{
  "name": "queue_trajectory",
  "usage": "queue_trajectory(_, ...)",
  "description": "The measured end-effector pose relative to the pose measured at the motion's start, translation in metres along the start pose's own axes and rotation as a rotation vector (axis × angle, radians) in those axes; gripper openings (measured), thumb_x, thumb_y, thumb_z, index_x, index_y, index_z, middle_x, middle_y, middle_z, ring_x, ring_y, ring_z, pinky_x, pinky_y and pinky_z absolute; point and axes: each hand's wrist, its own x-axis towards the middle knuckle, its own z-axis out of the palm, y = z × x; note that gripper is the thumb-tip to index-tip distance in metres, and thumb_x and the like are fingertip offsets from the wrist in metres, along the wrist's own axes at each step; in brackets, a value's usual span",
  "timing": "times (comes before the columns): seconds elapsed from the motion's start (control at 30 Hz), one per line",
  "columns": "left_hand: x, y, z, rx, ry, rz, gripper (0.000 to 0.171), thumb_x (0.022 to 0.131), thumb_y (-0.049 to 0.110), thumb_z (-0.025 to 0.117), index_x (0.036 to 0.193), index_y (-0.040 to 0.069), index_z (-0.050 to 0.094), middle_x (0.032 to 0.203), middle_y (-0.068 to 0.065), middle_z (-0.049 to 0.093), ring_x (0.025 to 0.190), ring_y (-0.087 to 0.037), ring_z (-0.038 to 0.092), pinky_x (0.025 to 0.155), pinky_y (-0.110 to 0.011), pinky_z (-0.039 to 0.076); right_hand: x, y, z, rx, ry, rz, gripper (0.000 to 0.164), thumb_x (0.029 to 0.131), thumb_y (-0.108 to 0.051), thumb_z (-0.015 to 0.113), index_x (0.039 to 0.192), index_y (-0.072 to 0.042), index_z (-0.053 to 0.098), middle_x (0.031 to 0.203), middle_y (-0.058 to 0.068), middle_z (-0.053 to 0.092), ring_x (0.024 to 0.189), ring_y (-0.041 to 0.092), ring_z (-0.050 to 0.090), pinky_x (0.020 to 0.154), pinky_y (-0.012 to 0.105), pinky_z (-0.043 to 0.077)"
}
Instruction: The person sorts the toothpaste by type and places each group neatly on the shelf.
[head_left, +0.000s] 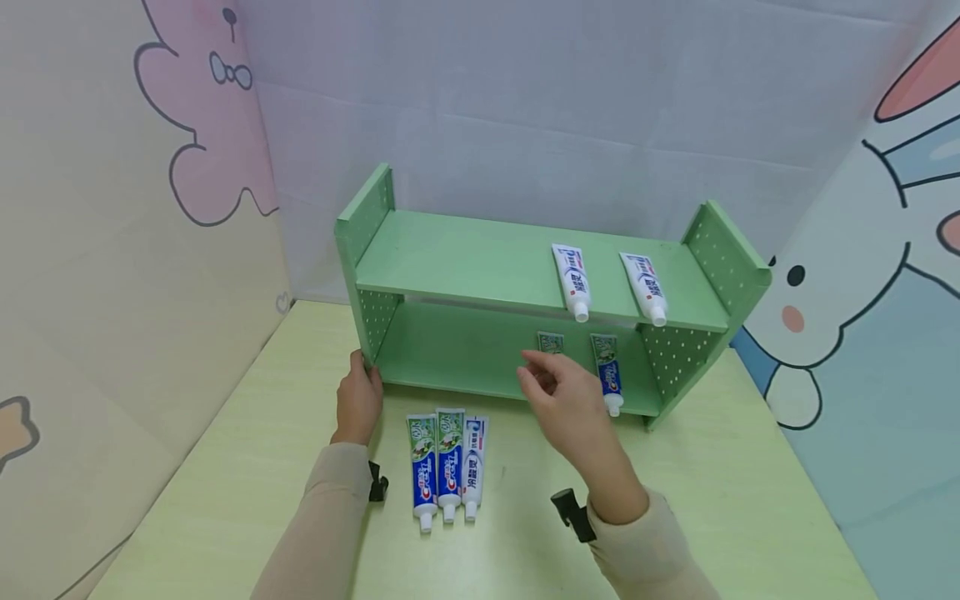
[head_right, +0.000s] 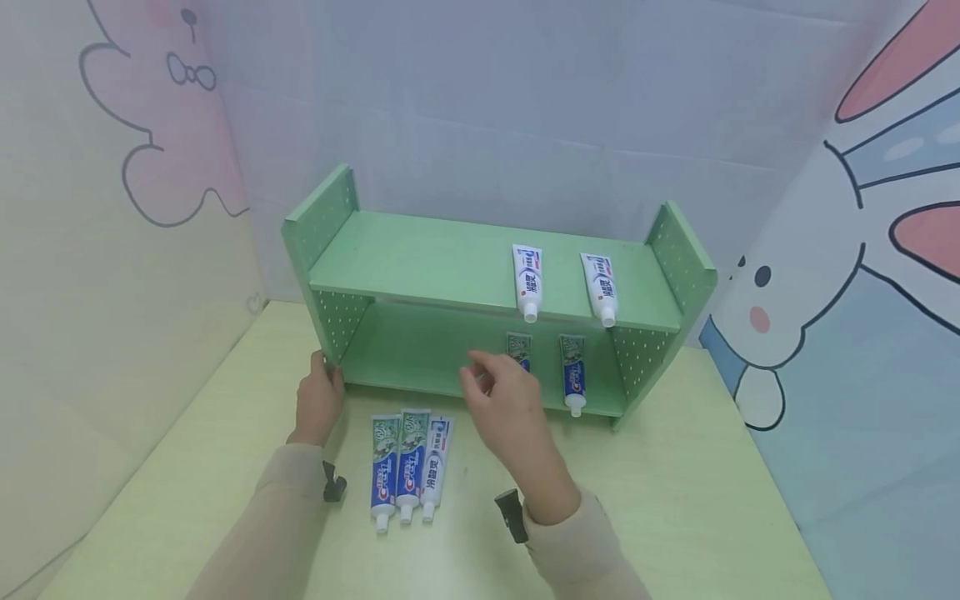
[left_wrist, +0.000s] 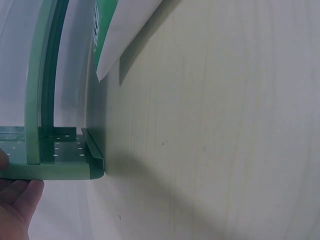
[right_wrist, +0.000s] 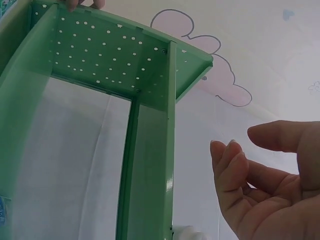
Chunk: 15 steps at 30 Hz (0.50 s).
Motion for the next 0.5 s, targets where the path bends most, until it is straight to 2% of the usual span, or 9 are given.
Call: queue_trajectory(0.5,0.000,0.000,0.000,-0.007,-0.003,-0.003,0.032,0.102,0.007,0.046,0.131,-0.003,0.039,0.107,-0.037,0.060,0.088,-0.049,0.064,0.068,-0.057,0.049,-0.003,0.015,0.024,0.002,-0.057,0.053,0.030,0.096,-0.014,0.063,0.124,-0.004,0.065,0.095,0.003,0.063,0.082,0.017,0.057,0.064,0.031,0.049)
